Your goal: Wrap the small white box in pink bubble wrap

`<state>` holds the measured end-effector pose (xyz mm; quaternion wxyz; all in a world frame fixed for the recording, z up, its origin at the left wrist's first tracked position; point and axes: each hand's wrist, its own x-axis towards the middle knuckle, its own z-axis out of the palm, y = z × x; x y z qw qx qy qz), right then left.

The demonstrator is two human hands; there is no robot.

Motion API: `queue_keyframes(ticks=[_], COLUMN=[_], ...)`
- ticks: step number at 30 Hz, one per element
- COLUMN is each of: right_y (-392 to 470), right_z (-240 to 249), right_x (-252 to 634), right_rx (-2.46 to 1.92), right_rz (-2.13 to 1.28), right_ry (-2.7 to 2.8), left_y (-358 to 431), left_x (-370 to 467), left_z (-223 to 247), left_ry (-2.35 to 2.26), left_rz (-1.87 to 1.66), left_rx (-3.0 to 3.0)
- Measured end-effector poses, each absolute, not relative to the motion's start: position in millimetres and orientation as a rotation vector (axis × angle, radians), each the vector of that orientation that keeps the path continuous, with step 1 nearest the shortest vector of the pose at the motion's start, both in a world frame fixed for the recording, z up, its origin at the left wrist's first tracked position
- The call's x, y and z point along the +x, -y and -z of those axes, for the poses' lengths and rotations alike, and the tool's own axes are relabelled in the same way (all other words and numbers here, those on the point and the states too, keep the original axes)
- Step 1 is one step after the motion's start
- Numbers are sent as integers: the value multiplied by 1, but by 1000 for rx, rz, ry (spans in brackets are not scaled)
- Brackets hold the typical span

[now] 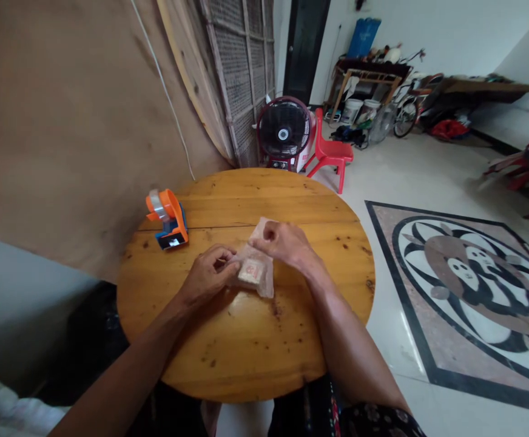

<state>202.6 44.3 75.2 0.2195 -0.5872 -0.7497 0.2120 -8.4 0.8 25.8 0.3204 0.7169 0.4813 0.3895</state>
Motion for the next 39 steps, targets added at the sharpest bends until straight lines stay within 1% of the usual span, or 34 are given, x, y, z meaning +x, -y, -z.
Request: queue_keyframes(ticks=[2,4,11,14,17,21,26,32,39], right_y=[-43,-46,-60,-62,-61,-59,-59,-64,-69], right_z=[-74,-72,-71,-69,-69,-69,-62,-53,-47], right_x=[197,199,232,237,233,223,212,212,216], right_rx=[-1814,-1904,-2074,-2122,-2094,-1945,-1880,-1821,-1783], right_rz=[-366,-270,-294,-302,-375,-483,-364,-254,-337], right_ry=[2225,2288,2124,2151,2165,2077,1957,1852,1802], left_y=[-2,-3,-11,-13,-11,-11,-18,-20,-20], left_x=[-9,-10,-23,-26,-23,-17,-15,-17,-21], left_z=[-26,-27,-28,-28,-29,-29,-27,-26,-25], left_ry=[-1296,-1360,-1630,-1646,-1542,-1460,-1433,-1520,-1592], left_rz=[-1038,-1029,-1002,-1017,-1054,-1072,-1138,-1232,-1162], left_rx=[1909,1906,1772,1737,1722,1831,1929,1845,1683])
